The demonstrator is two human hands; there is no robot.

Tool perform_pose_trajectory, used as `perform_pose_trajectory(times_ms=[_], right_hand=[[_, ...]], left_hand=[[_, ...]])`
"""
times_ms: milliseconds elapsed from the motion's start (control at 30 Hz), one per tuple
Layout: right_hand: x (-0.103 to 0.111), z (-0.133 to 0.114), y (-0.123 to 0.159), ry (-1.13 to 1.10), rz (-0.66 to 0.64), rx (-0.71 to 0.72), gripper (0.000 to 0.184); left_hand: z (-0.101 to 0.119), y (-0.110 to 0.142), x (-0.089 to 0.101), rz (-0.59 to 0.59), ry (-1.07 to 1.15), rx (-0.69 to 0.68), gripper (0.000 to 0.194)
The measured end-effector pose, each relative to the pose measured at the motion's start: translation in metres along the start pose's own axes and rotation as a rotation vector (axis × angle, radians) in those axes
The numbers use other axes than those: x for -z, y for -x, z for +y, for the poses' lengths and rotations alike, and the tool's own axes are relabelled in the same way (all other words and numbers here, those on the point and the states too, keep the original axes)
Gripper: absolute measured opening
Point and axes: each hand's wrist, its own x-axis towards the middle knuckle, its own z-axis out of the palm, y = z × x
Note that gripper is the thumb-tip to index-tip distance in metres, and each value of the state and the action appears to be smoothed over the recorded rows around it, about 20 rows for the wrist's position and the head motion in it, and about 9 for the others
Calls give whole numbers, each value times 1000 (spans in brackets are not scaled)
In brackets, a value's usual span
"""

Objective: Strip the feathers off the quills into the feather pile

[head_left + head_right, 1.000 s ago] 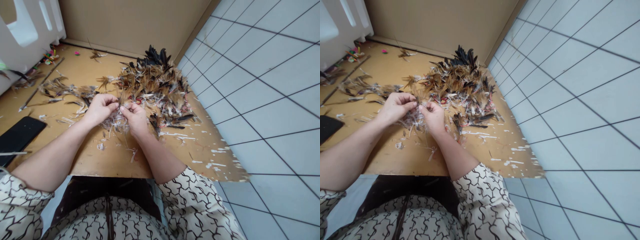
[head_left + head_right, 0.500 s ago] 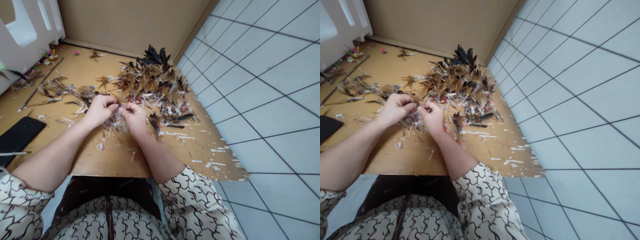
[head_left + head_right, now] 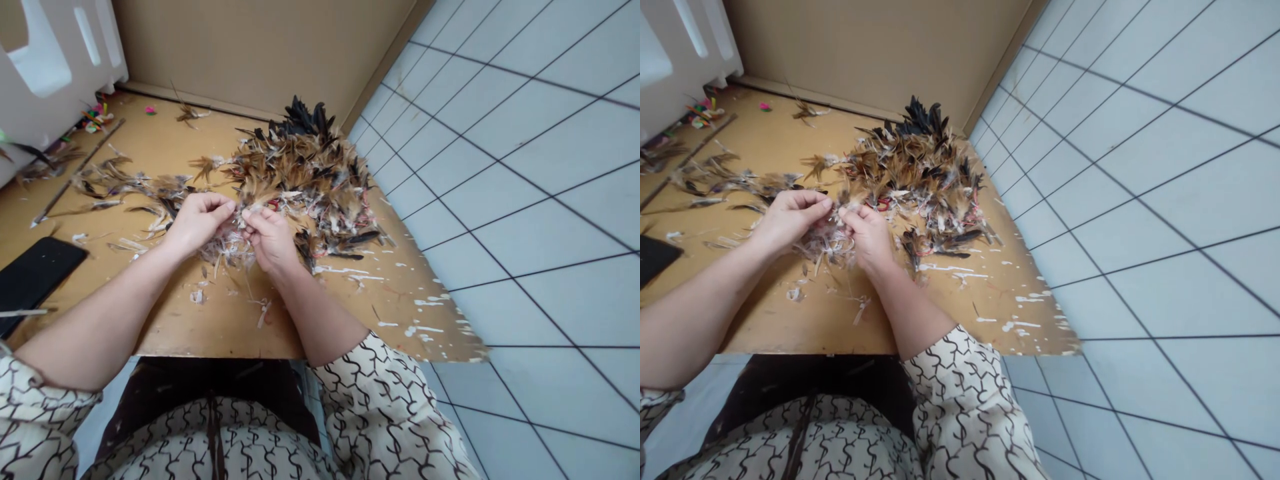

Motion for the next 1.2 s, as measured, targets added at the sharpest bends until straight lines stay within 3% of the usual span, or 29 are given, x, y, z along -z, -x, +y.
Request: perform_pose_trajectory(times_ms=[133,333,733,1200], right_hand=[[1,-3,0,-34,17,-10,20],[0,-1,2,-43,27,20,20],[-3,2,4,-55,82,46,18],[-3,1,4,-138,69,4,21]], left_hand=[[0,0,-2,-39,137,135,16],[0,1,-2,-110,233,204,20],[2,6,-6,-56,19,47,17],[0,5,-7,-120,94,116,15]])
